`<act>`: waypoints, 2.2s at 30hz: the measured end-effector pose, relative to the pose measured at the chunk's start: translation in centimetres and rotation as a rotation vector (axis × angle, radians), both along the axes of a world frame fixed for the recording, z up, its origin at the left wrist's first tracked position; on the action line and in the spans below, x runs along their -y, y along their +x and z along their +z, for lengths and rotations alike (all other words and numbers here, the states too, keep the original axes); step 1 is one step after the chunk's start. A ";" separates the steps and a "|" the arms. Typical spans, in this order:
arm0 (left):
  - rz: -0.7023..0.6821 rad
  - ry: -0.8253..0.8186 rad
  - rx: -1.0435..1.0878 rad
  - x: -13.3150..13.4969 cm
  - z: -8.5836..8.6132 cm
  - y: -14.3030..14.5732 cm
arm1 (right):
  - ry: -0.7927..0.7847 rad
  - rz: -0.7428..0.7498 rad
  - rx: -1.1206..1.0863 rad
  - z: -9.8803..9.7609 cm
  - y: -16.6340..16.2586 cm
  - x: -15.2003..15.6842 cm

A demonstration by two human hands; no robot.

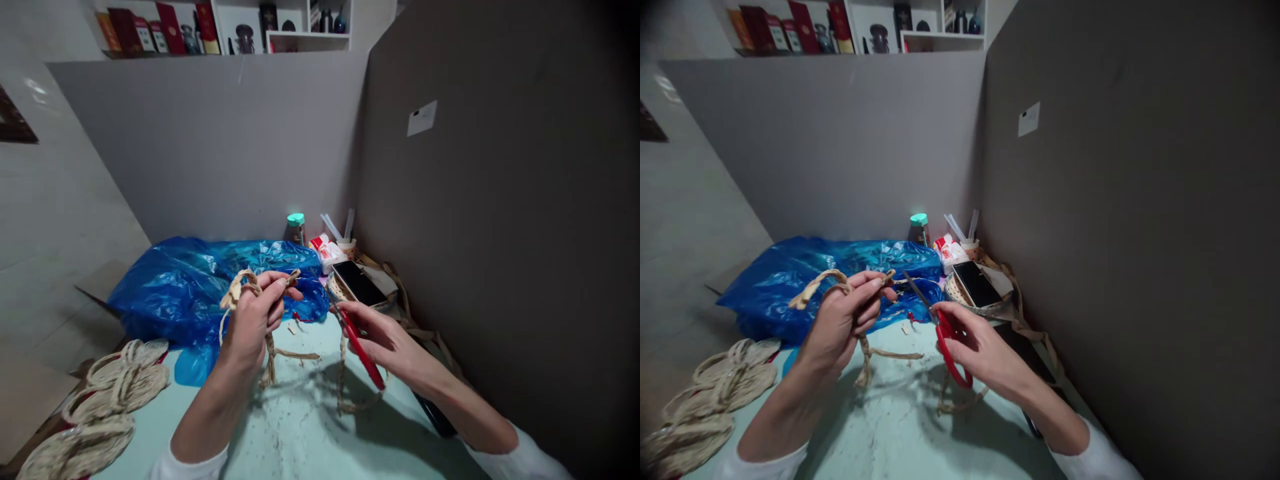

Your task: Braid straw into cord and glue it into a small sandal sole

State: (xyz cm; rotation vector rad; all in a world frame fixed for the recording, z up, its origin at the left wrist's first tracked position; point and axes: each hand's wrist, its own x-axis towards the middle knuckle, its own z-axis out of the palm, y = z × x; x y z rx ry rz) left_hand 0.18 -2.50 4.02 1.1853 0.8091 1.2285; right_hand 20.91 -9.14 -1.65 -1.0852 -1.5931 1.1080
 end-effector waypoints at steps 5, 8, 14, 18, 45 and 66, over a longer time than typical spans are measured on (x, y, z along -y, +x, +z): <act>0.004 0.088 -0.120 1.5 -0.1 0.9 | 0.012 -0.181 0.251 1.4 -1.5 0.7; 0.018 0.124 -0.191 1.9 -0.4 1.2 | 0.060 -0.183 0.316 1.6 -1.6 0.8; -0.057 0.147 -0.309 2.5 -0.9 2.0 | 0.118 -0.191 0.320 1.3 -1.3 0.9; -0.112 0.134 -0.314 2.8 -1.0 2.5 | 0.150 -0.205 0.312 1.3 -1.3 0.9; -0.189 -0.017 -0.293 1.6 -2.4 2.7 | 0.248 -0.203 0.411 -0.6 -1.4 0.4; -0.250 -0.055 -0.355 -0.6 -0.9 0.4 | 0.139 -0.182 0.866 0.0 1.6 0.9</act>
